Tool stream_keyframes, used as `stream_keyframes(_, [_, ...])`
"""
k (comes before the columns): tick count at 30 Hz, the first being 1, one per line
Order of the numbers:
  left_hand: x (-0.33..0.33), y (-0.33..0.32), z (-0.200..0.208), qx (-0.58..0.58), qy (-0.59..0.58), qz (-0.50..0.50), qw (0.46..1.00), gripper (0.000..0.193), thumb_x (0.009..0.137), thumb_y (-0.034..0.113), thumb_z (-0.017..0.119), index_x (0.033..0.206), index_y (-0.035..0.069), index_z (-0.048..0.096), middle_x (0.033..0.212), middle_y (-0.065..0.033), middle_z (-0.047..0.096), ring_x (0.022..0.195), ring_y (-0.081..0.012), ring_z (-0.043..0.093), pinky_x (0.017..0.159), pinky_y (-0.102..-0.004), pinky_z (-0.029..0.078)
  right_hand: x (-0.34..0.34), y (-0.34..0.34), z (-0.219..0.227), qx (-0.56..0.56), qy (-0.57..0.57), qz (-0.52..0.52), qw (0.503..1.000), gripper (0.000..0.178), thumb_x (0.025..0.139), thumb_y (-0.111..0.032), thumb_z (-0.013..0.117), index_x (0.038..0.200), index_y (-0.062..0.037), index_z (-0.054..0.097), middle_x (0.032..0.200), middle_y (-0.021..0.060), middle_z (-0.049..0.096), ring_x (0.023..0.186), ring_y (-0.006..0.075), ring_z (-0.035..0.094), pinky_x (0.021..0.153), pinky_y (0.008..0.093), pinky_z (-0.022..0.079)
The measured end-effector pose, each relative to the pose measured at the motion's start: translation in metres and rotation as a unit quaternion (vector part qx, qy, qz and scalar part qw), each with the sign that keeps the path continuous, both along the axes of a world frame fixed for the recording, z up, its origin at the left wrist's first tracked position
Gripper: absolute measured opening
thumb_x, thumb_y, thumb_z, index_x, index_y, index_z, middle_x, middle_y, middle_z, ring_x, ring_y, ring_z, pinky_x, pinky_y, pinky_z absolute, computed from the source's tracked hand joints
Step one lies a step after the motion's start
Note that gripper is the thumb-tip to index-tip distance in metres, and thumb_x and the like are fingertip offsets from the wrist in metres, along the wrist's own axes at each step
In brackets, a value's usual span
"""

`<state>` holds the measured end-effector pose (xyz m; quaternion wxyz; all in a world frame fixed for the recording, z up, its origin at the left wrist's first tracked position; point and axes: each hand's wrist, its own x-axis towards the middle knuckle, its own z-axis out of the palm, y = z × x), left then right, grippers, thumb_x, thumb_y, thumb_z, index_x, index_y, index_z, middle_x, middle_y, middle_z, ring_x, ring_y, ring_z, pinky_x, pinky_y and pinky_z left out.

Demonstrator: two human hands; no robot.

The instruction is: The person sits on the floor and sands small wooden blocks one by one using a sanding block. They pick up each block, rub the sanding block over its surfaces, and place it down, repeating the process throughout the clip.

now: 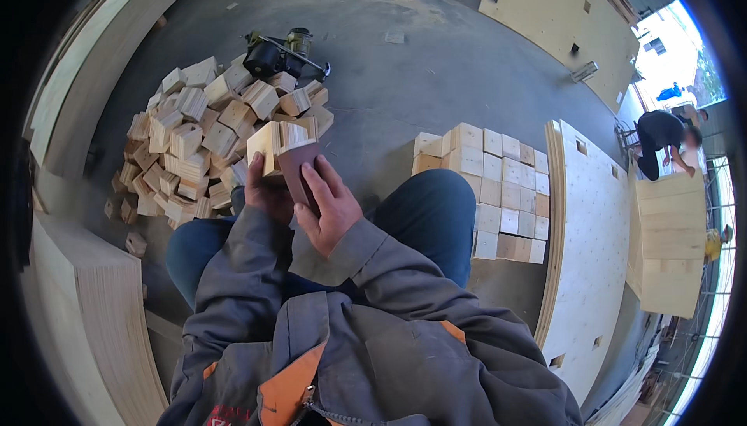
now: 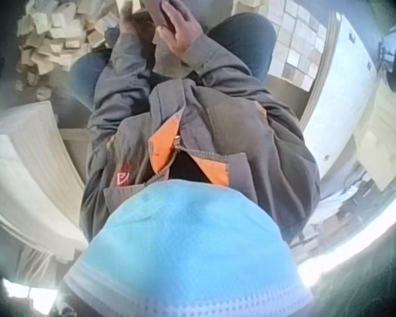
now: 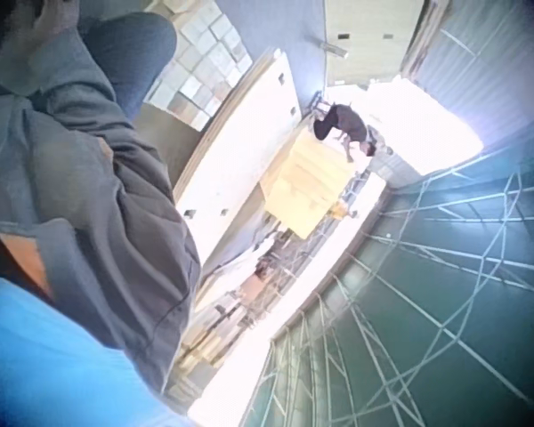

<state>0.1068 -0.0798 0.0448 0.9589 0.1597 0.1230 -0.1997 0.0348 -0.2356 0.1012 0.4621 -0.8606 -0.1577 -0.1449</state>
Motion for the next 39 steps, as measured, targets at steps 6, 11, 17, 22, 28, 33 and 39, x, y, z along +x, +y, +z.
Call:
stream_keyframes(6, [-0.007,-0.014,0.013,0.058,0.024,0.034,0.997,0.065,0.092,0.044,0.058,0.143,0.007,0.041,0.136,-0.0157,0.054,0.122,-0.0316,0.055,0.106,-0.0482,0.044,0.079,-0.006,-0.021,-0.029,-0.001,-0.074,0.997,0.061,0.087,-0.021,0.064,0.142,-0.0028,0.043,0.143,0.0295,0.042,0.122,0.0459,0.052,0.099,0.0454,0.047])
stream_keyframes(11, [-0.01,-0.024,0.008,0.056,0.05,0.041,0.996,0.061,0.092,0.041,0.058,0.141,0.007,0.042,0.135,-0.0128,0.055,0.121,-0.0308,0.056,0.105,-0.0483,0.045,0.097,-0.02,-0.031,-0.053,0.047,-0.09,0.993,0.061,0.089,-0.023,0.063,0.142,-0.0022,0.043,0.143,0.0291,0.042,0.122,0.0455,0.052,0.099,0.0452,0.047])
stream_keyframes(17, [-0.003,-0.01,-0.001,0.076,0.075,0.079,0.991,0.057,0.093,0.044,0.055,0.138,0.009,0.048,0.131,-0.0131,0.059,0.121,-0.0313,0.056,0.106,-0.0482,0.043,-0.003,-0.006,-0.031,-0.015,-0.004,0.002,1.0,0.064,0.087,-0.017,0.066,0.143,0.0002,0.041,0.143,0.0335,0.04,0.123,0.0499,0.05,0.1,0.0469,0.046])
stream_keyframes(22, [-0.003,-0.011,-0.005,0.075,0.071,0.056,0.993,0.056,0.093,0.045,0.055,0.136,0.009,0.049,0.131,-0.0131,0.059,0.12,-0.031,0.057,0.106,-0.0481,0.043,0.025,-0.008,-0.033,-0.018,0.005,-0.036,0.999,0.062,0.086,-0.017,0.066,0.142,-0.0024,0.044,0.143,0.0306,0.042,0.125,0.0466,0.049,0.101,0.0449,0.045])
stream_keyframes(28, [-0.011,-0.028,0.01,0.072,0.085,0.015,0.994,0.062,0.091,0.041,0.06,0.14,0.008,0.044,0.132,-0.0138,0.056,0.12,-0.0315,0.057,0.105,-0.0487,0.045,0.107,-0.032,-0.043,-0.034,0.067,-0.111,0.991,0.06,0.09,-0.024,0.062,0.142,-0.0027,0.044,0.145,0.0264,0.043,0.127,0.0425,0.05,0.103,0.0431,0.044])
stream_keyframes(33, [-0.009,-0.018,-0.002,0.085,0.081,0.054,0.992,0.059,0.092,0.042,0.058,0.138,0.008,0.047,0.132,-0.0143,0.058,0.12,-0.0324,0.057,0.105,-0.0478,0.045,0.044,-0.017,-0.047,-0.028,-0.008,-0.037,0.999,0.061,0.087,-0.022,0.066,0.142,-0.0059,0.046,0.144,0.0297,0.041,0.117,0.0464,0.056,0.096,0.0472,0.048])
stream_keyframes(39, [-0.003,-0.005,-0.018,0.042,0.047,0.035,0.997,0.066,0.089,0.05,0.057,0.138,0.007,0.049,0.132,-0.0162,0.057,0.121,-0.0351,0.055,0.107,-0.0493,0.043,0.004,-0.013,-0.02,-0.045,-0.02,0.015,0.999,0.06,0.084,-0.015,0.069,0.14,-0.005,0.049,0.143,0.03,0.043,0.121,0.0455,0.054,0.098,0.0456,0.048])
